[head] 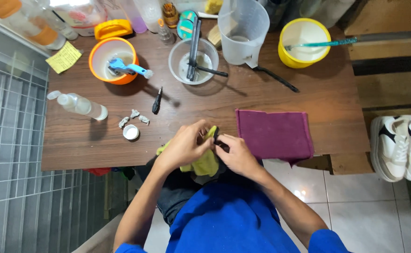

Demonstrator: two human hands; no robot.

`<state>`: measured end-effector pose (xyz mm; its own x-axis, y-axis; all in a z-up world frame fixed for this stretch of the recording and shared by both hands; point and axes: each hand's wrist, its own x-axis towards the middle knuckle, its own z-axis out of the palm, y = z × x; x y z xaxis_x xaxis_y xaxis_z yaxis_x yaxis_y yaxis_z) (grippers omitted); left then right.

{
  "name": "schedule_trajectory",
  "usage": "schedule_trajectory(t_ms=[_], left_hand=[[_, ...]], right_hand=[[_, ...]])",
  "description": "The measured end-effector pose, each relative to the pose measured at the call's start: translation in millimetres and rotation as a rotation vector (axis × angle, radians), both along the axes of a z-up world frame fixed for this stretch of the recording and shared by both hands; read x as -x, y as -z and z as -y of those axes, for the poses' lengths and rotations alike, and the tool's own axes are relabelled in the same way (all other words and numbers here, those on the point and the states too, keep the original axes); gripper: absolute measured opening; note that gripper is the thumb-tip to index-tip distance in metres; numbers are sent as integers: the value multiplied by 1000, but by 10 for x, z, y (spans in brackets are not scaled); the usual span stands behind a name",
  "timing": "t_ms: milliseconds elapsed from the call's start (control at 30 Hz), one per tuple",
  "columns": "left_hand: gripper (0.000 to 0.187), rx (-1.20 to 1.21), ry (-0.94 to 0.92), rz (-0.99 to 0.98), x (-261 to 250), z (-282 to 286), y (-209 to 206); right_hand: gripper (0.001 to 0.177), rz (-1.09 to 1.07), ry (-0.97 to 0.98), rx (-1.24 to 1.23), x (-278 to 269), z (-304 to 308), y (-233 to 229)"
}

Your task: The person scrubs the sole of a white sneaker with a black brush, then wipes the shoe with a purple cloth and a gray cloth. The shoe is placed on a wooden shelf next to other shoes. The person then folds the cloths and picks up a small bottle.

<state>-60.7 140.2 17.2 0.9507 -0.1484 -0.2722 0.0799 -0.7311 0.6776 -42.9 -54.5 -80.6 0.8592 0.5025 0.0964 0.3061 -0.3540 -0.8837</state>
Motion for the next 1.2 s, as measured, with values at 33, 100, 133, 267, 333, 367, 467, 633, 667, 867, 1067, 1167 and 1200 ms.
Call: schedule_trajectory(t_ms=[33,100,133,267,333,367,467,633,667,867,1067,1167,1200], left_hand=[[54,210,33,49,64,-20,-187],[89,424,67,103,149,-11,-497],[59,416,101,274,173,16,-622],[26,220,197,788,176,138,-1258],[28,230,252,827,107,178,-1548],[32,237,298,851,96,201,-1691],[35,254,331,752,-28,132,-1842],[50,189,72,745,-244,-30,-1812],[55,196,0,780,-286,-58,-1792],[35,483,149,521,-249,578,-1983],[33,584,205,499,-296,1358,-1965],[39,390,311,853,-276,1445,-1734],[39,393,322,853,-316,1494,-1641]], right_hand=[[11,-28,-88,-96,-8,26,-317],[12,-52,-174,-189,-13,118,-879],[16,-29,-213,-175,-7,180,-1126],[30,144,-166,97,-21,458,-1870],[25,287,-232,120,-163,586,-2106],[40,417,-305,141,-211,654,-2223],[34,650,-241,363,-490,995,-2293],[19,480,-39,480,-656,1582,-2709],[22,486,4,509,-698,1693,-2718],[26,19,321,39,-571,1603,-2801],[46,424,100,544,-275,1527,-2843],[23,395,45,368,-193,1779,-2876],[23,395,56,370,-168,1878,-2869]])
